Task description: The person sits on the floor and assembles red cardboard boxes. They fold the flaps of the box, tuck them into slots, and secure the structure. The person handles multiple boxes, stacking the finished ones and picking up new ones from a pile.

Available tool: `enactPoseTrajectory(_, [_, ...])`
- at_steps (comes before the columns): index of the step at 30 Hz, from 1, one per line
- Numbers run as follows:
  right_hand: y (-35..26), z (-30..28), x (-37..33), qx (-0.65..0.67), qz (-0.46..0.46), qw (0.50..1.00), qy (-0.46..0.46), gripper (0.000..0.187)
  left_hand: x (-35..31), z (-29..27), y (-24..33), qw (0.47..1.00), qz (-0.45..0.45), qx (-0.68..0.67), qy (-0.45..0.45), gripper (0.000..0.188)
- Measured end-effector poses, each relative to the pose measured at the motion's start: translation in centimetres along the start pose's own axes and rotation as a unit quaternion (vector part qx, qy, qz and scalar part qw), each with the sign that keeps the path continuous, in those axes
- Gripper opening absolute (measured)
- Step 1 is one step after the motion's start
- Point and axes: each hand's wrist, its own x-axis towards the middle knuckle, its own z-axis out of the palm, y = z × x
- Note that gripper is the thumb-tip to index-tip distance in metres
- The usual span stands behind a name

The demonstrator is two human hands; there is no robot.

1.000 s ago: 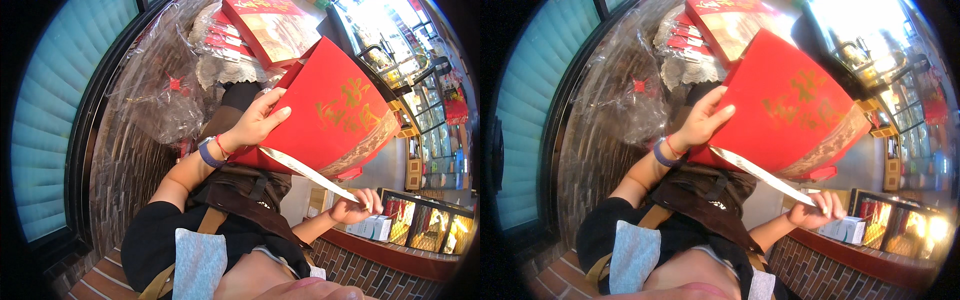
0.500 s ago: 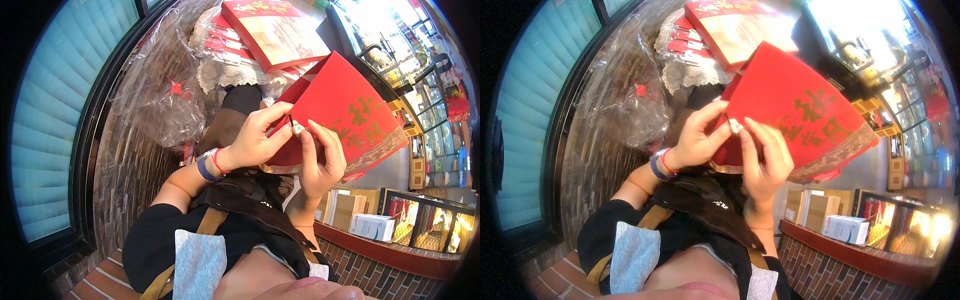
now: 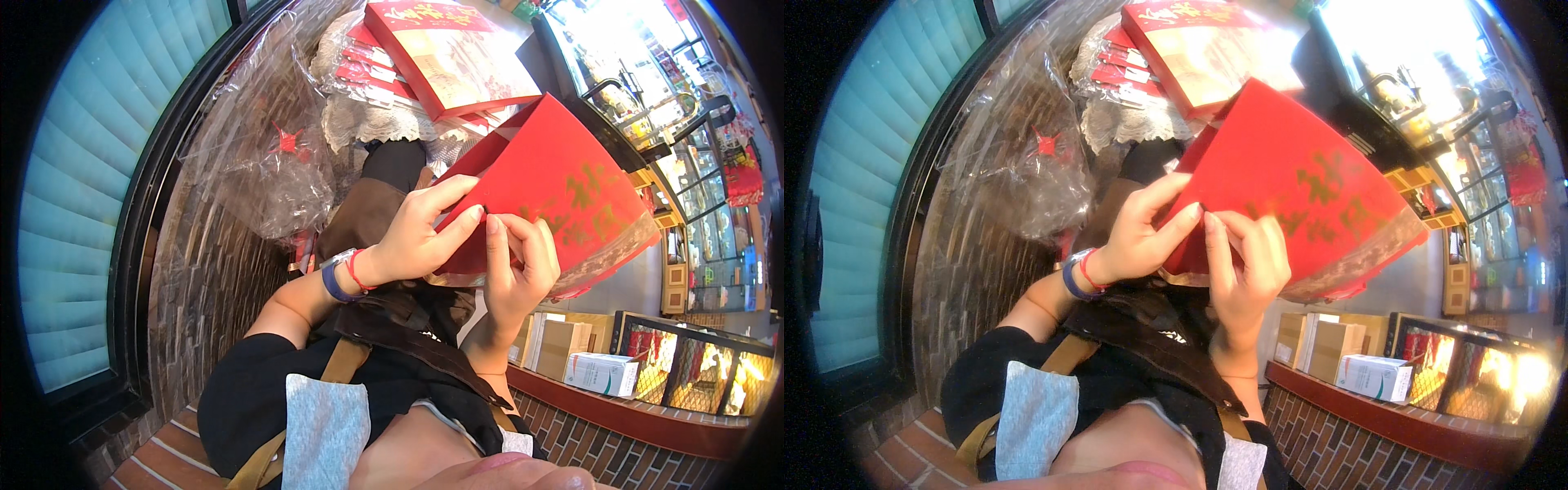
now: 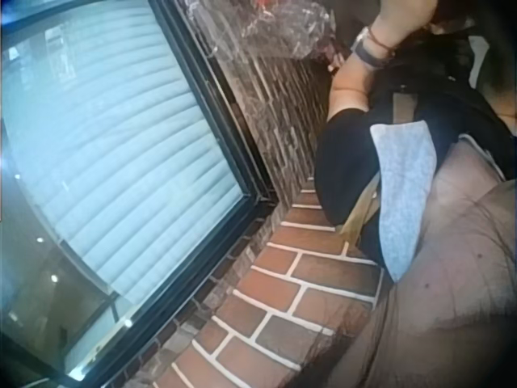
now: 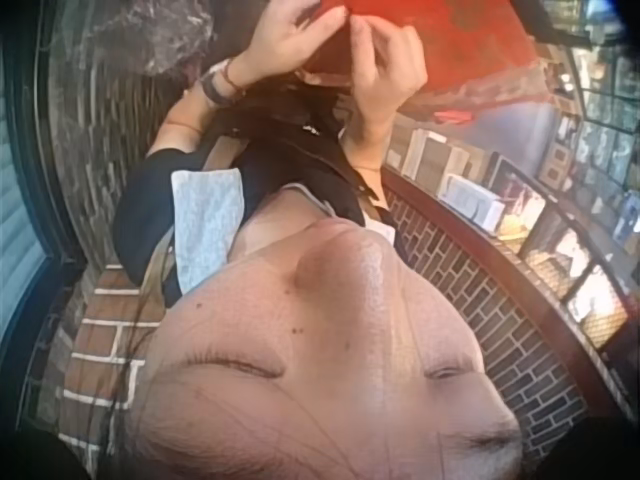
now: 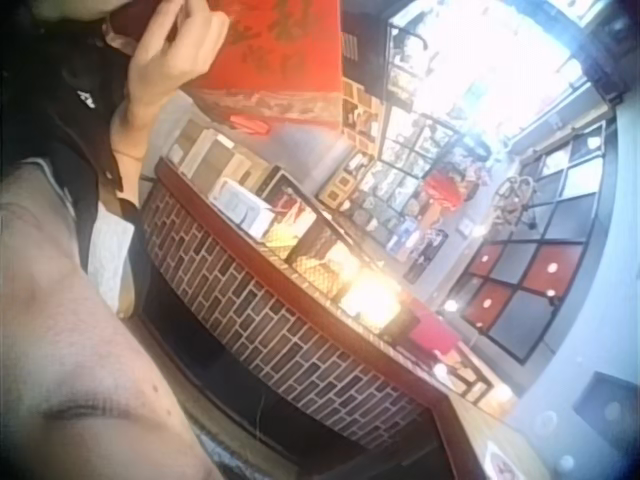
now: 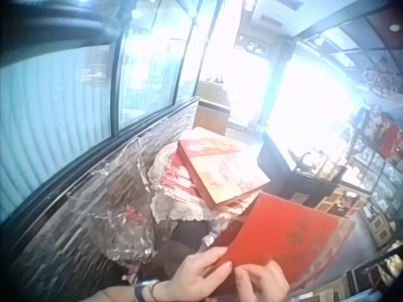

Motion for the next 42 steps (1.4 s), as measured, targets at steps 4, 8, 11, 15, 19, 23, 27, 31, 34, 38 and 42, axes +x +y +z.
enactPoseTrajectory(4, [-0.6, 0.0, 0.5, 0.007, 0.006, 1.0, 0.017, 0.012, -0.6, 0.3, -0.4, 0.999, 0.018, 0.041, 0.013, 0.029])
enactPoseTrajectory(8, [-0.8, 0.1, 0.6, 0.03, 0.012, 0.999, 0.018, 0.016, -0.8, 0.3, 0.1, 0.998, 0.022, 0.058, 0.008, 0.028])
enactPoseTrajectory(11, [-1.2, -0.1, 0.6, 0.024, 0.022, 0.999, 0.0, 0.015, -0.9, 0.4, 0.4, 0.997, 0.034, 0.067, 0.007, 0.029])
enactPoseTrajectory(15, [-1.4, -0.4, 0.8, -0.021, -0.014, 0.999, -0.028, 0.014, -1.2, 0.6, 0.4, 0.996, 0.038, 0.076, 0.019, 0.03])
enactPoseTrajectory(19, [-1.6, -0.6, 0.8, -0.045, -0.022, 0.999, -0.023, 0.013, -1.1, 0.5, 0.6, 0.995, 0.043, 0.084, 0.017, 0.031])
enactPoseTrajectory(23, [-1.7, -0.6, 0.8, -0.045, -0.012, 0.999, -0.013, 0.013, -1.2, 0.6, 0.7, 0.994, 0.05, 0.098, 0.023, 0.032])
enactPoseTrajectory(27, [-1.5, -0.7, 0.7, -0.046, -0.008, 0.999, -0.008, 0.013, -1.6, 1.2, 0.2, 0.994, 0.062, 0.069, 0.052, 0.034])
enactPoseTrajectory(31, [-1.6, -0.9, 0.8, -0.058, -0.008, 0.998, -0.024, 0.013, -1.7, 1.3, -0.1, 0.996, 0.042, 0.061, 0.049, 0.033])
enactPoseTrajectory(34, [-1.7, -1.1, 0.9, -0.061, -0.004, 0.998, -0.032, 0.013, -1.7, 1.3, -0.1, 0.996, 0.039, 0.068, 0.046, 0.032])
enactPoseTrajectory(38, [-1.9, -1.2, 1.1, -0.062, -0.007, 0.997, -0.036, 0.013, -1.8, 1.2, 0.2, 0.996, 0.047, 0.072, 0.034, 0.031])
enactPoseTrajectory(42, [-1.6, -1.1, 0.8, -0.085, -0.012, 0.996, -0.014, 0.012, -2.0, 1.3, 0.6, 0.998, 0.032, 0.058, 0.023, 0.031])
